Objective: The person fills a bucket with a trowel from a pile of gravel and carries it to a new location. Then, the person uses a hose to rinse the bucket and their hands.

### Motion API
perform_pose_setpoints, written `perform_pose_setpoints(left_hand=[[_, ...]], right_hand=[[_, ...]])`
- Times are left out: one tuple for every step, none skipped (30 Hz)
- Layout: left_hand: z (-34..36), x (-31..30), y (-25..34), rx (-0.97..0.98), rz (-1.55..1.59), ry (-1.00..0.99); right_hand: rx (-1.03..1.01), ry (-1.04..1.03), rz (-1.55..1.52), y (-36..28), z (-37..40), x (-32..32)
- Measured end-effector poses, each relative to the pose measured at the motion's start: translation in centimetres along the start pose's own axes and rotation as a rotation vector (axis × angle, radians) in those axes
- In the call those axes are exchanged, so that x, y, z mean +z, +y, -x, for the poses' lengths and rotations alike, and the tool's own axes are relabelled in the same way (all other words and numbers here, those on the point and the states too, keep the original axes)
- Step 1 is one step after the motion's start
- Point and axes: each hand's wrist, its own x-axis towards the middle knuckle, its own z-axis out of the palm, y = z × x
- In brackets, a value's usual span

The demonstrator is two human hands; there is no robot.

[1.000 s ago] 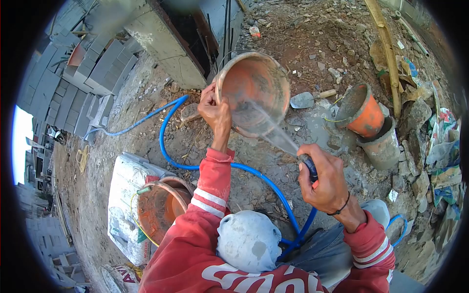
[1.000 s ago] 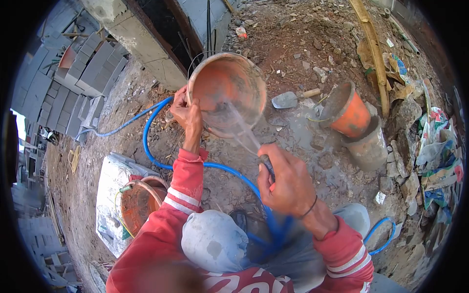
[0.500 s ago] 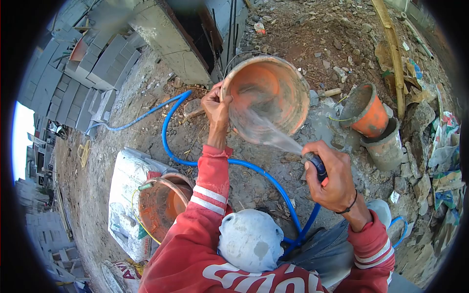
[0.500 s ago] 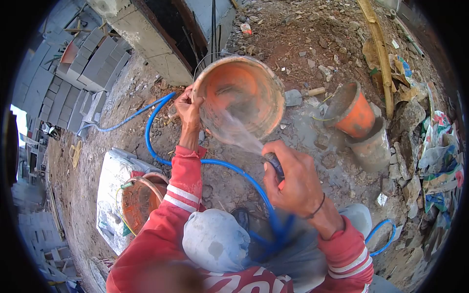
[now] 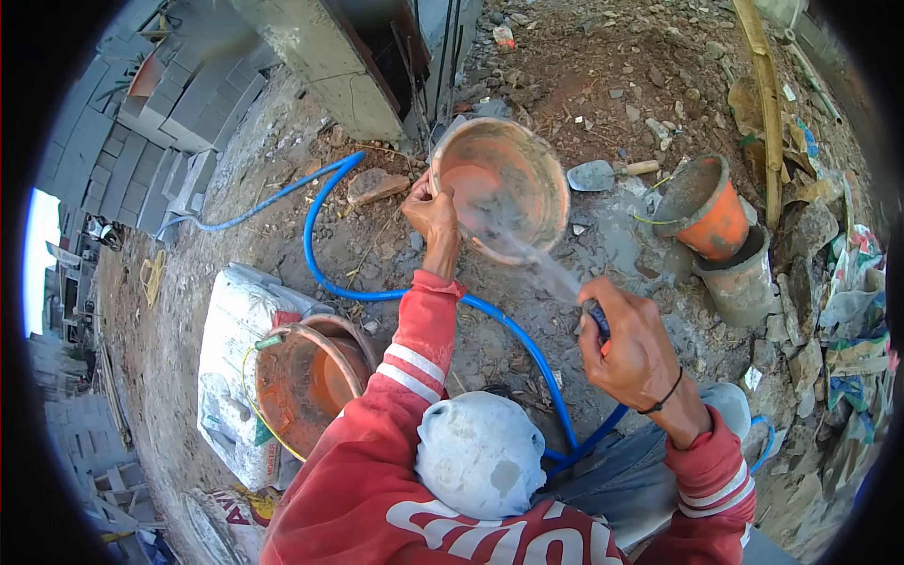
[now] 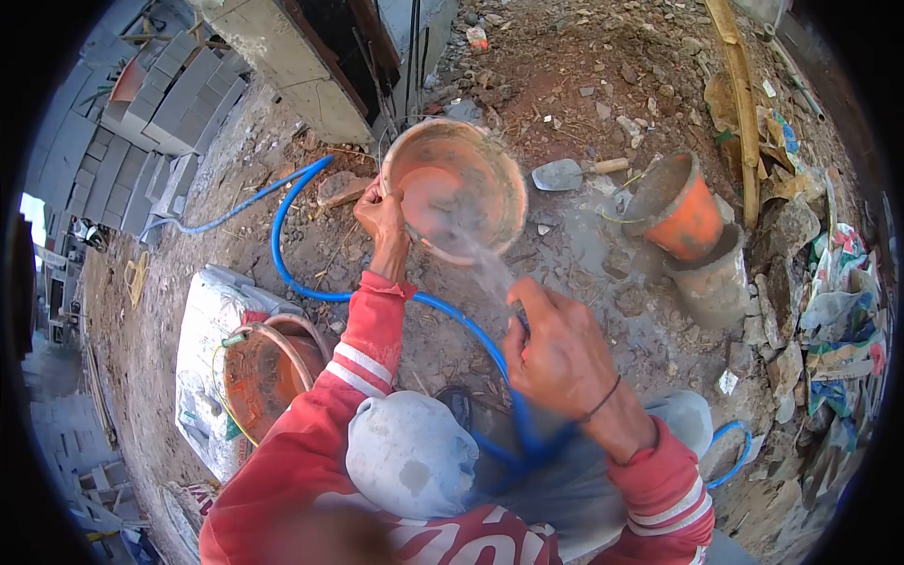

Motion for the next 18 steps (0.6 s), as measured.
perform_pose_setpoints(left_hand=[[0.1, -0.3, -0.9, -0.002, -0.034, 0.034], [0.0, -0.5, -1.3, -0.008, -0.033, 0.038], [-0.1, -0.7, -1.7, -0.078, -0.034, 0.12], [-0.2, -0.9, -2.1, -0.148, -0.036, 0.201], [0.6, -0.8, 1.1, -0.185, -0.031, 0.154], [0.1, -1.3, 0.2, -0.191, -0.036, 0.158], [-0.9, -1.8, -1.1, -0.212, -0.039, 0.165], [-1.3, -2.1, -1.1, -0.232, -0.043, 0.17], [-1.5, -2.3, -1.2, -0.264, -0.061, 0.181], [-1.5, -2.4, -1.2, -0.264, -0.062, 0.183], [-1.5, -2.4, -1.2, -0.253, -0.063, 0.202], [-1.4, -2.6, -1.2, -0.243, -0.064, 0.221], [-1.4, -2.7, -1.1, -0.246, -0.065, 0.224], [-1.5, -3.0, -1.4, -0.263, -0.07, 0.223], [-1.6, -3.2, -1.6, -0.278, -0.074, 0.221], [-1.7, -3.3, -1.8, -0.279, -0.074, 0.222], [-1.6, -3.5, -1.9, -0.249, -0.058, 0.222], [-1.6, -3.6, -2.0, -0.219, -0.042, 0.222]], right_hand=[[0.001, -0.008, 0.003, 0.1, 0.0, -0.2], [0.036, -0.017, -0.006, 0.0, 0.0, -0.5], [0.073, -0.025, -0.016, 0.0, -0.1, -0.7], [0.075, -0.029, -0.015, 0.1, -0.1, -0.4], [0.041, -0.061, -0.022, 0.1, 0.0, 0.1], [0.005, -0.095, -0.029, 0.1, 0.1, 0.4], [0.007, -0.1, -0.031, 0.0, 0.0, 0.5], [0.025, -0.103, -0.055, -0.2, -0.2, 0.5], [0.041, -0.104, -0.078, -0.4, -0.4, 0.5], [0.041, -0.106, -0.079, -0.4, -0.5, 0.6], [0.017, -0.111, -0.074, -0.3, -0.6, 0.7], [-0.006, -0.117, -0.069, -0.3, -0.7, 0.8], [-0.006, -0.12, -0.069, -0.2, -0.8, 0.9], [0.008, -0.109, -0.065, -0.3, -0.9, 1.0], [0.021, -0.096, -0.06, -0.3, -1.0, 1.1], [0.021, -0.097, -0.059, 0.0, -1.1, 1.1], [0.054, -0.052, -0.043, 0.4, -1.2, 0.9], [0.088, -0.007, -0.026, 0.6, -1.4, 0.9]])
